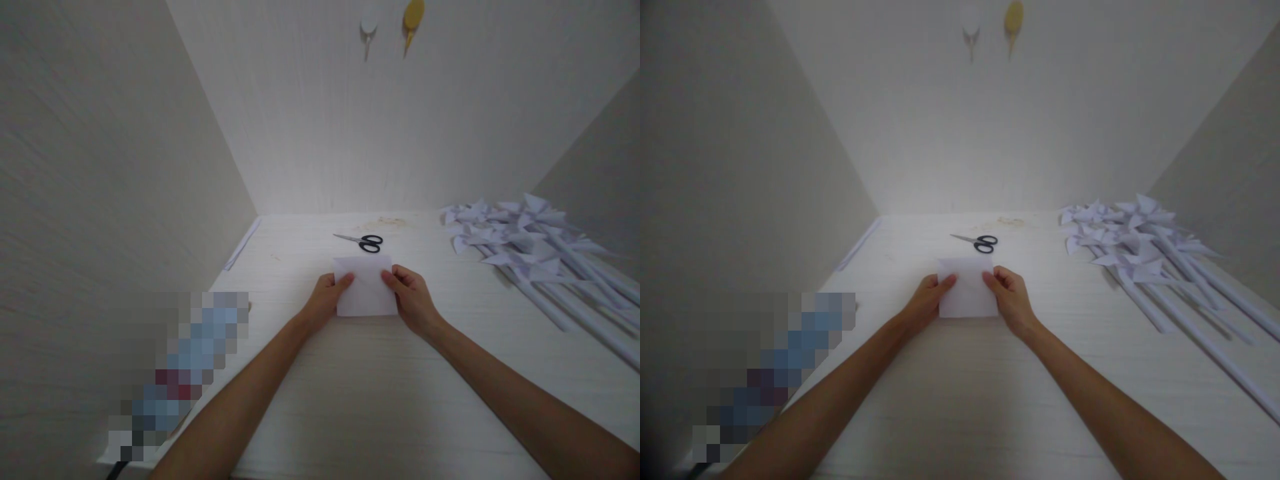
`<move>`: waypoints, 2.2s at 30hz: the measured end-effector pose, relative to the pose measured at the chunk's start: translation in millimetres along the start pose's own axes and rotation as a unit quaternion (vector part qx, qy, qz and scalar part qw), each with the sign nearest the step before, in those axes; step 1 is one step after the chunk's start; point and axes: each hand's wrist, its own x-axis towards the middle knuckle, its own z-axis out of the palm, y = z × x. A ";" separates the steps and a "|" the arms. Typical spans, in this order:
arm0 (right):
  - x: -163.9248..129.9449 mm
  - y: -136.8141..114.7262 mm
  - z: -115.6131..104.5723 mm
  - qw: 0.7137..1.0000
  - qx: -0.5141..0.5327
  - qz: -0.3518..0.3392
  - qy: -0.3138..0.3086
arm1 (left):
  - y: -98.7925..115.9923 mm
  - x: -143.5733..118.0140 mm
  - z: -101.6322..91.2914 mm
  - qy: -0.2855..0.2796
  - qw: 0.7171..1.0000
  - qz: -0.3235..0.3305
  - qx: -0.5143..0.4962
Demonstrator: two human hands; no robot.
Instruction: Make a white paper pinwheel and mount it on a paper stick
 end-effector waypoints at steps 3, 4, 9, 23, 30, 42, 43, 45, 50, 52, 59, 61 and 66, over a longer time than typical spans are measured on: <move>-0.2 -1.1 0.6 1.000 0.008 0.005 0.006 | 0.2 -0.3 0.3 -0.004 1.000 -0.003 -0.006; -0.3 -1.4 0.8 1.000 0.009 0.009 0.006 | 0.7 -0.9 0.7 -0.005 1.000 -0.004 -0.009; -0.8 -0.9 1.1 1.000 -0.012 0.018 -0.009 | 3.3 -4.6 3.6 -0.032 0.999 -0.002 -0.040; 0.3 4.9 -2.4 0.994 -0.106 -0.030 -0.001 | 7.7 -10.0 6.1 -0.084 0.995 -0.040 -0.039; -0.8 3.6 -1.5 0.993 -0.113 -0.034 -0.010 | 7.4 -9.8 4.5 -0.090 0.995 -0.030 -0.037; -3.1 0.4 -1.3 0.970 -0.200 -0.118 0.068 | 6.5 -9.5 9.2 -0.009 0.999 -0.035 -0.026; -4.1 0.1 -1.2 0.968 -0.204 -0.123 0.074 | 5.7 -9.9 10.3 0.001 0.999 -0.030 -0.021; -5.4 -0.3 -1.0 0.967 -0.205 -0.126 0.078 | 3.8 -10.7 12.1 0.016 1.000 -0.015 -0.012; -3.8 -2.8 0.6 0.982 -0.157 -0.096 0.031 | -0.7 -7.3 9.8 0.074 0.995 0.054 0.041; -2.5 -3.6 1.9 0.986 -0.144 -0.079 0.009 | -0.5 -3.7 5.6 0.121 0.987 0.085 0.068; -7.3 -5.5 5.5 0.987 -0.141 -0.073 -0.008 | 5.5 2.9 -4.5 0.179 0.971 0.124 0.095; -9.8 -8.1 4.6 0.980 -0.162 -0.108 -0.035 | 7.5 2.9 -5.5 0.175 0.972 0.113 0.109; -10.5 -14.7 -2.0 0.937 -0.276 -0.154 -0.151 | 14.1 3.7 -11.4 0.132 0.982 0.066 0.118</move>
